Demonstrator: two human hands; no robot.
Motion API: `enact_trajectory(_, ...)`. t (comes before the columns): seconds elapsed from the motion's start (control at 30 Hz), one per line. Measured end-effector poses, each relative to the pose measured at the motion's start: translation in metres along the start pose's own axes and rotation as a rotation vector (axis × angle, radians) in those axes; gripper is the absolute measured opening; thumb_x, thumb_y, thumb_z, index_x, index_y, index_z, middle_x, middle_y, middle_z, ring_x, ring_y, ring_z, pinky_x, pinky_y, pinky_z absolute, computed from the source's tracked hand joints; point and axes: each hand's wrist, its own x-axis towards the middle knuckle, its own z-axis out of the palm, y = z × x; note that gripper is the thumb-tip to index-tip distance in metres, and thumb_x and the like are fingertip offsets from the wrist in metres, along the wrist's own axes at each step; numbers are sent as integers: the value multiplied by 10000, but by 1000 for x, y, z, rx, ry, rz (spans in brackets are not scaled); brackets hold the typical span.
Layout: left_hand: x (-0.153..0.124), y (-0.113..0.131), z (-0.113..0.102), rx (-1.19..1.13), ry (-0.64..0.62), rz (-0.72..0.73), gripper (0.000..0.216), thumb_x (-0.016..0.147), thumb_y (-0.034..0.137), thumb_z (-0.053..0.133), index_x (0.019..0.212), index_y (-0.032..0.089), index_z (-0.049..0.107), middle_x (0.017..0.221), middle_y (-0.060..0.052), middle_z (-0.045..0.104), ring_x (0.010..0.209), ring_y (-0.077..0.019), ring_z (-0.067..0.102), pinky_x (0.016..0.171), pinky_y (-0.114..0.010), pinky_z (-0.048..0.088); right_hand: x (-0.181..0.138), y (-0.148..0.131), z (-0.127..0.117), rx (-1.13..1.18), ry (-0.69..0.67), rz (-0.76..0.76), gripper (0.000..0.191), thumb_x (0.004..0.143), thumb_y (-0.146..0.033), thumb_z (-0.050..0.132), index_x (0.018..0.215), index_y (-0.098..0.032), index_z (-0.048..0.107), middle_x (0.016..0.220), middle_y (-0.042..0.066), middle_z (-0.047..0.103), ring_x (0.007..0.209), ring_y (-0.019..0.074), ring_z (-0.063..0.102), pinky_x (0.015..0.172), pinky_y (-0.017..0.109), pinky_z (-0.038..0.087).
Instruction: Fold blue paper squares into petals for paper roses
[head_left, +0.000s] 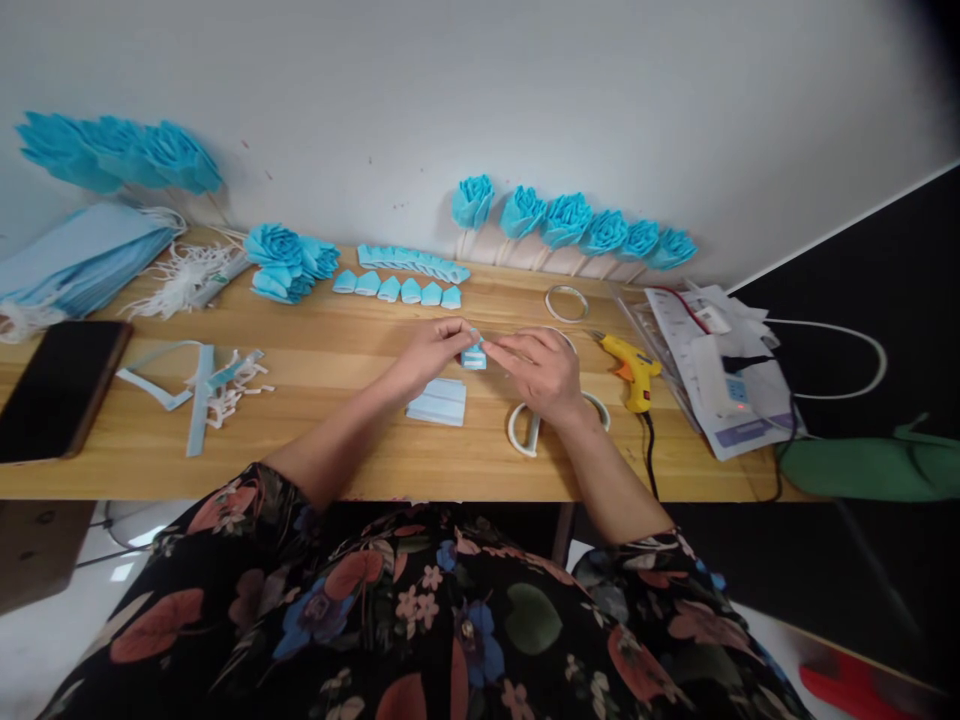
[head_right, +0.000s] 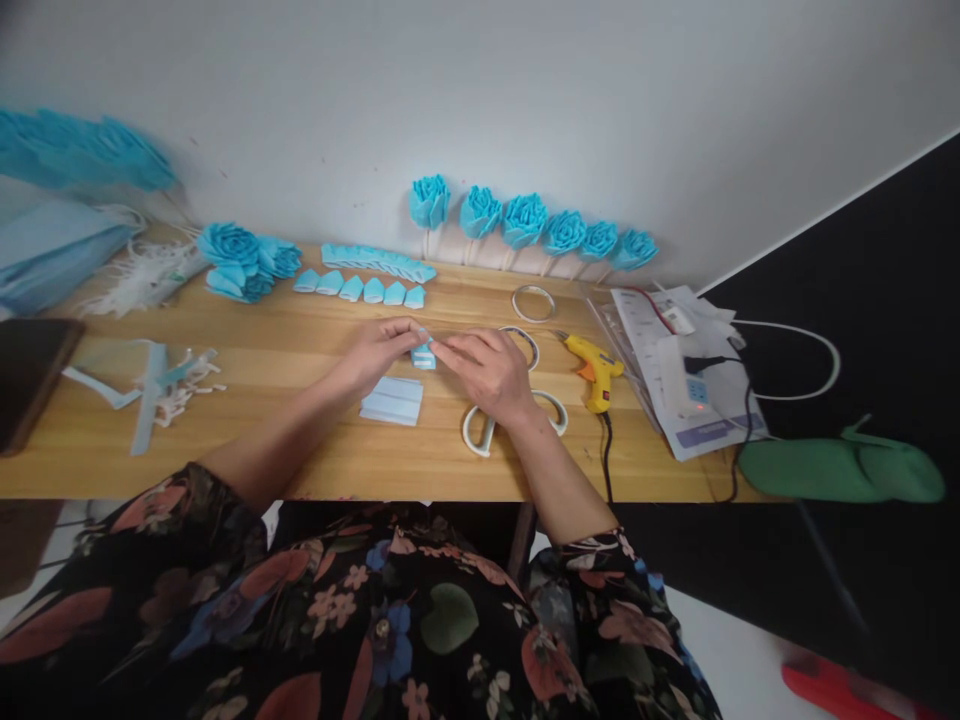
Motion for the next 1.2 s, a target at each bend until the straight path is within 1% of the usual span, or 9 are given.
enact_trajectory(0.17, -2, 1, 5, -49, 46, 30, 207, 807, 297, 661, 660, 164, 602, 638, 13, 581, 632, -109, 517, 654, -252, 430, -1, -2, 2, -5, 39, 50, 382, 977, -133, 526, 1235, -338, 720, 1098, 32, 777, 1016, 204, 655, 864, 373, 509)
enact_trajectory(0.3, -1, 4, 0, -63, 131, 92, 235, 822, 319, 670, 656, 168, 599, 640, 12, 585, 636, -113, 523, 653, -254, 435, 0, -2, 0, -12, 153, 29, 374, 955, -108, 530, 1202, -296, 738, 1083, 51, 782, 1007, 213, 670, 865, 374, 525)
enact_trajectory(0.37, 0, 5, -2, -58, 172, 129, 270, 828, 339, 683, 642, 174, 580, 626, 21, 563, 631, -111, 515, 654, -253, 436, 2, -3, -2, 33, 199, 84, 360, 948, -115, 517, 1176, -270, 750, 1070, 69, 780, 991, 220, 677, 875, 388, 528)
enact_trajectory(0.47, 1, 6, -3, -19, 165, 180, 285, 831, 367, 696, 649, 175, 590, 626, 23, 551, 634, -112, 514, 650, -254, 436, 10, -6, -5, 230, 172, 356, 298, 958, -225, 527, 1151, -250, 752, 1013, 74, 781, 923, 218, 696, 869, 398, 537)
enact_trajectory(0.57, 0, 6, 0, 32, 143, 206, 278, 840, 385, 682, 673, 175, 610, 641, 16, 569, 645, -116, 517, 648, -256, 429, 23, -10, -8, 601, 31, 682, 290, 939, -387, 573, 1120, -239, 746, 959, 61, 776, 861, 203, 702, 769, 347, 553)
enact_trajectory(0.63, -1, 6, 1, 60, 141, 210, 285, 845, 399, 669, 678, 177, 607, 644, 15, 567, 644, -116, 507, 643, -256, 415, 31, -10, -10, 794, -70, 780, 309, 911, -457, 602, 1049, -223, 747, 926, 52, 761, 843, 191, 686, 706, 305, 534)
enact_trajectory(0.83, -3, 7, 1, 93, 132, 234, 294, 847, 424, 646, 695, 179, 593, 655, 18, 536, 641, -117, 479, 630, -260, 377, 42, -11, -9, 881, -217, 776, 361, 863, -558, 644, 811, -201, 672, 766, 1, 625, 710, 138, 539, 649, 261, 437)
enact_trajectory(0.97, -3, 8, 1, 132, 132, 233, 307, 849, 442, 637, 693, 182, 589, 667, 13, 536, 657, -125, 488, 644, -267, 386, 46, -12, -8, 871, -234, 754, 354, 844, -543, 657, 772, -199, 614, 727, -16, 559, 685, 129, 490, 642, 264, 394)
enact_trajectory(1.2, -3, 8, 1, 115, 117, 244, 295, 844, 423, 651, 693, 177, 594, 658, 19, 517, 641, -118, 457, 627, -267, 359, 51, -13, -5, 778, -233, 721, 249, 804, -426, 658, 744, -195, 588, 706, -26, 563, 630, 113, 460, 619, 264, 366)
